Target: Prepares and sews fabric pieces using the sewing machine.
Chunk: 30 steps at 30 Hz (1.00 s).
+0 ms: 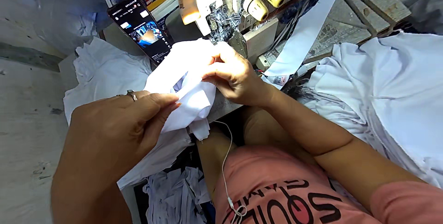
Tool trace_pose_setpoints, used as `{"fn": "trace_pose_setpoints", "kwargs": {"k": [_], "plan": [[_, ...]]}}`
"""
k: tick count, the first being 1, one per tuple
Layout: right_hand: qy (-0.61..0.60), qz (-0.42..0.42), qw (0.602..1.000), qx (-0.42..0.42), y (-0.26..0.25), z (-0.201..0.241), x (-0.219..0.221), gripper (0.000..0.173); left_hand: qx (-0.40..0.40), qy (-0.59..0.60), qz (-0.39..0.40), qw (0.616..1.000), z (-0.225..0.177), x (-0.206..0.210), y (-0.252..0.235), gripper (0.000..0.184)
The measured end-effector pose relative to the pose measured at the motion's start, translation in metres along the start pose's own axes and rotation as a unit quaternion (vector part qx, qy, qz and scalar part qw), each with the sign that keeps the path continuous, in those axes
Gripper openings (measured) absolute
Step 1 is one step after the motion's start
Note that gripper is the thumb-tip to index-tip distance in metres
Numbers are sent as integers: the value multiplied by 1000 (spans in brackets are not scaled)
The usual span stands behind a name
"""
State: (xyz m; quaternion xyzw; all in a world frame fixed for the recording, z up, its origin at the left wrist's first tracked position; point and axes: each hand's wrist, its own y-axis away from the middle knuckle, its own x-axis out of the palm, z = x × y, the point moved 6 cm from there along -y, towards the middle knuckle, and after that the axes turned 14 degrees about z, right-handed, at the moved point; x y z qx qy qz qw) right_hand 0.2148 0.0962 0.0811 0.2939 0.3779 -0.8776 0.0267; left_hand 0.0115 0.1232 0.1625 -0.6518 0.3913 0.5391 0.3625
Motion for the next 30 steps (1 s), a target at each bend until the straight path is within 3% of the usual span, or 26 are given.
{"fn": "trace_pose_setpoints", "kwargs": {"k": [5,9,15,19,24,30], "plan": [[-175,31,983,39,1,-7,-13,11,55,71,-22,996,-16,-11,-16,24],[-230,43,967,103,34,-7,-24,8,61,8,-23,998,-36,-14,-41,30],[-215,50,963,157,77,-15,-26,17,46,-55,83,994,-44,7,-68,36],[-198,47,968,144,79,-18,-26,15,85,-49,89,991,-56,8,-67,35],[-192,40,969,152,83,-22,-19,15,53,-17,99,994,-25,13,-77,35],[-166,10,975,150,85,-6,-18,14,91,-2,85,992,-34,6,-75,29]]}}
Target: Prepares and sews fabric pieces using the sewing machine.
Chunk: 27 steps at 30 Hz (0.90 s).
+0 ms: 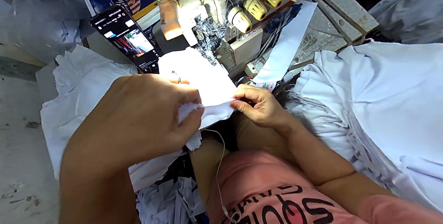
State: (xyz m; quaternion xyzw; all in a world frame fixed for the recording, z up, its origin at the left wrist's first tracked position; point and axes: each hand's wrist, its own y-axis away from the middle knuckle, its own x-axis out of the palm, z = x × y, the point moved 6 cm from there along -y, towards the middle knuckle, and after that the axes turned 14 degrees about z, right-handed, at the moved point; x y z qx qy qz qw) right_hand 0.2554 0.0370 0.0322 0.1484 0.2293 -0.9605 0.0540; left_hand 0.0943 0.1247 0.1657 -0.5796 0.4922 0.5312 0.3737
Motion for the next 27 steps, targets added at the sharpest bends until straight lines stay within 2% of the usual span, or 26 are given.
{"fn": "trace_pose_setpoints", "kwargs": {"k": [7,16,20,27], "plan": [[-23,-20,999,16,-5,-14,2,13,-29,-44,7,999,5,8,-13,34],[-76,-44,996,17,-25,-19,0,7,-35,-18,-7,999,13,18,-36,31],[-95,-54,994,-14,-33,-25,2,8,-55,-16,27,998,16,22,-46,31],[-121,-54,991,-2,-46,-30,1,7,-65,11,34,997,26,36,-61,31]]}}
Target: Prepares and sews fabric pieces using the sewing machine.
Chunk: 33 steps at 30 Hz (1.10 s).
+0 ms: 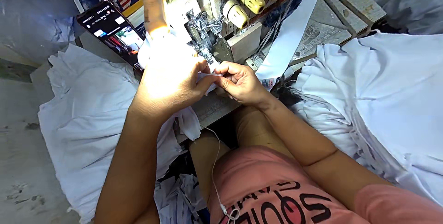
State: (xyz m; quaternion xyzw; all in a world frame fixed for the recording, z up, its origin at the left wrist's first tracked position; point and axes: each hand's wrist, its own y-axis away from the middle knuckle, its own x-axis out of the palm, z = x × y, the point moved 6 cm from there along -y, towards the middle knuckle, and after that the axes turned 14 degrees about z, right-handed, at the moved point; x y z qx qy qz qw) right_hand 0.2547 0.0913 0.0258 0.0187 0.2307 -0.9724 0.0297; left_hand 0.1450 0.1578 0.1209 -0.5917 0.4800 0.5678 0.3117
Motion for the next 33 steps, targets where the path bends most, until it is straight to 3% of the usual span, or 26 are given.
{"fn": "trace_pose_setpoints", "kwargs": {"k": [6,9,13,16,19,24,29,31,33], "plan": [[-18,9,1000,10,-5,-3,-2,8,-33,-8,-9,999,26,-2,3,49],[-20,12,1000,8,-4,-4,-2,8,-43,6,-18,999,42,-10,13,46],[14,36,999,-16,2,8,0,23,12,20,-66,998,11,-20,29,36],[78,6,996,-34,14,21,0,10,40,-14,-83,996,-20,-12,32,35],[99,-9,995,-21,21,20,0,8,54,-8,-96,994,-16,-3,25,34],[49,-27,998,-38,9,0,-2,9,2,-5,-49,999,14,4,11,58],[29,-16,998,-55,0,-2,-6,10,45,62,-103,992,5,8,23,29],[52,-23,996,-75,4,1,-6,9,74,45,-146,986,-4,13,25,27],[80,-35,992,-87,7,2,-7,9,77,38,-147,985,5,19,24,37]]}}
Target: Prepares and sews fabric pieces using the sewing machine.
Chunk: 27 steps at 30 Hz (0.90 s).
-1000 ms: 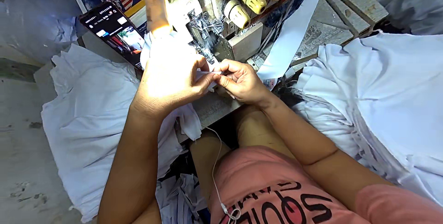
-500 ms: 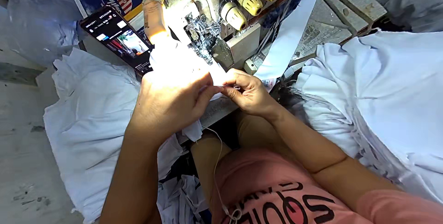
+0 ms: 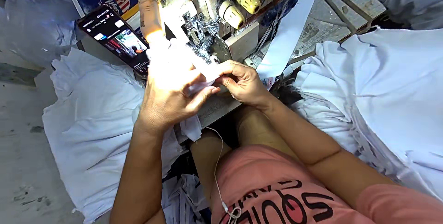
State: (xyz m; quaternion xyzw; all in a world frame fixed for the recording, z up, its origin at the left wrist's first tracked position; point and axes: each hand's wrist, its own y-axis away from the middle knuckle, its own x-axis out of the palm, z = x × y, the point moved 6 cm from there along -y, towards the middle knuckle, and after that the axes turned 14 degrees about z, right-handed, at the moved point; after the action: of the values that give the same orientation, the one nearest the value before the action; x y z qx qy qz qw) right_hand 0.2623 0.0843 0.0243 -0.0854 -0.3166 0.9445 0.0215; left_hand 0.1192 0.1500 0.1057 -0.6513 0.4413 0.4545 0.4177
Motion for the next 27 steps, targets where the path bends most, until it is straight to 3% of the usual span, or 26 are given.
{"fn": "trace_pose_setpoints", "kwargs": {"k": [3,7,11,16,21,27], "plan": [[35,-11,999,-12,1,1,-1,9,-38,14,36,999,25,8,2,54],[61,-21,998,-23,1,0,-1,12,-83,43,34,995,22,20,9,37],[129,-91,987,-8,15,1,-8,12,-159,5,-1,987,20,34,15,49],[246,-244,930,121,33,-14,-60,25,-222,-4,-101,970,9,45,26,46],[187,-295,893,286,32,-36,-101,49,-270,-2,-167,948,-16,71,49,45],[177,-278,892,310,27,-51,-110,47,-280,-12,-198,939,-26,97,64,52]]}}
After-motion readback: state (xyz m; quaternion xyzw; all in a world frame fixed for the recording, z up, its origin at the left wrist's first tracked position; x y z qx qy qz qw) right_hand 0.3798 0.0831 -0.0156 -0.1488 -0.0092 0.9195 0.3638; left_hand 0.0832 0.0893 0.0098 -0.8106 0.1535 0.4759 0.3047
